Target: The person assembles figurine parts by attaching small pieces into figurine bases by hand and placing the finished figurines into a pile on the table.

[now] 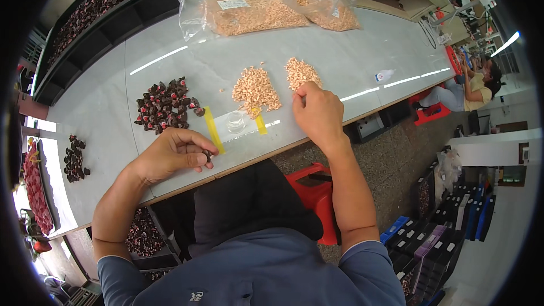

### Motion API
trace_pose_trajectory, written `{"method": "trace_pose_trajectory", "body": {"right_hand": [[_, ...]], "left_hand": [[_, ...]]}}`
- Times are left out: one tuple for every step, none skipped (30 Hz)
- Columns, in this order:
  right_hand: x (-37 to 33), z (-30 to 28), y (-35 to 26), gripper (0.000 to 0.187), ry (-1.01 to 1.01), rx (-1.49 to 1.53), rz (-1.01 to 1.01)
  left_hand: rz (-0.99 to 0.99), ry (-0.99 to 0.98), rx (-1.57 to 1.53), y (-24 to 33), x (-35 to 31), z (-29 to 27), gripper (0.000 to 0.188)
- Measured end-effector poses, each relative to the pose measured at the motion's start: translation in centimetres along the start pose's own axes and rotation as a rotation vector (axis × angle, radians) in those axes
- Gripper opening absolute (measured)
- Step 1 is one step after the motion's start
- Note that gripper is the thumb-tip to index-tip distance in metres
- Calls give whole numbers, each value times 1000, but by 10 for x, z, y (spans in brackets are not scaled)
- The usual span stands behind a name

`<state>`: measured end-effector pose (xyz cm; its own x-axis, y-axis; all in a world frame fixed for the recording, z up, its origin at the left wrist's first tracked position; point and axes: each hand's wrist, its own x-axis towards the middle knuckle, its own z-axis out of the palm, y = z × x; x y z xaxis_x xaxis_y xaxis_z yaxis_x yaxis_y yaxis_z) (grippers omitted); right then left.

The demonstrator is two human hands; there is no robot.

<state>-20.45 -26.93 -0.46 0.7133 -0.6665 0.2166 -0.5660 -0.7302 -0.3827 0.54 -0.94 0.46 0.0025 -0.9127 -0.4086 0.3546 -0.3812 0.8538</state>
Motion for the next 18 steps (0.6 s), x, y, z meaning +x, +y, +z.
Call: {"method": "trace_pose_trajectory", "body": {"right_hand": [[-2,0,-1,11,-9,13,-9],[-4,0,-3,11,13,50,-9],[-6,1,-4,11,37,85,-6],[-8,2,-7,9,59,119,-52],[-13,2,-13,9,53,130,-57],[-18,-2,-23,8,12,288,-18],[-24,-6,-35,7,-32,447,22],[-31,-7,-47,7,-43,459,19],[-38,-9,-61,7,-81,568,-36],[-44,-7,-73,8,-122,681,-94],[-49,-4,-83,8,-132,697,-97],[-53,-3,-94,8,-153,719,-171],[-56,-1,-102,9,-175,741,-245],[-58,3,-107,9,-181,746,-249],[-59,9,-108,9,-175,746,-283],[-60,14,-110,9,-169,745,-317],[-60,17,-111,9,-175,753,-322],[-61,20,-111,11,-162,720,-326]], "left_hand": [[-10,-10,0,2,1,2,24],[0,-8,-6,3,0,3,23],[-4,6,-8,4,1,3,23],[-3,-6,-6,3,1,3,23],[-3,-19,-3,3,1,2,23],[-13,-30,8,2,1,1,22],[-20,-16,4,2,-1,2,22],[-42,-5,6,3,-3,3,22],[-64,3,9,5,-3,4,22],[-72,18,8,5,-3,4,22],[-77,4,-2,5,-3,4,22],[-74,-19,-14,4,-3,3,22],[-75,-11,-16,4,-2,3,22],[-58,-37,-23,2,-1,2,23],[-45,-55,-28,1,1,2,24],[-33,-58,-34,0,3,1,25],[-36,-47,-36,0,2,1,25],[-38,-57,-32,1,2,1,26]]}}
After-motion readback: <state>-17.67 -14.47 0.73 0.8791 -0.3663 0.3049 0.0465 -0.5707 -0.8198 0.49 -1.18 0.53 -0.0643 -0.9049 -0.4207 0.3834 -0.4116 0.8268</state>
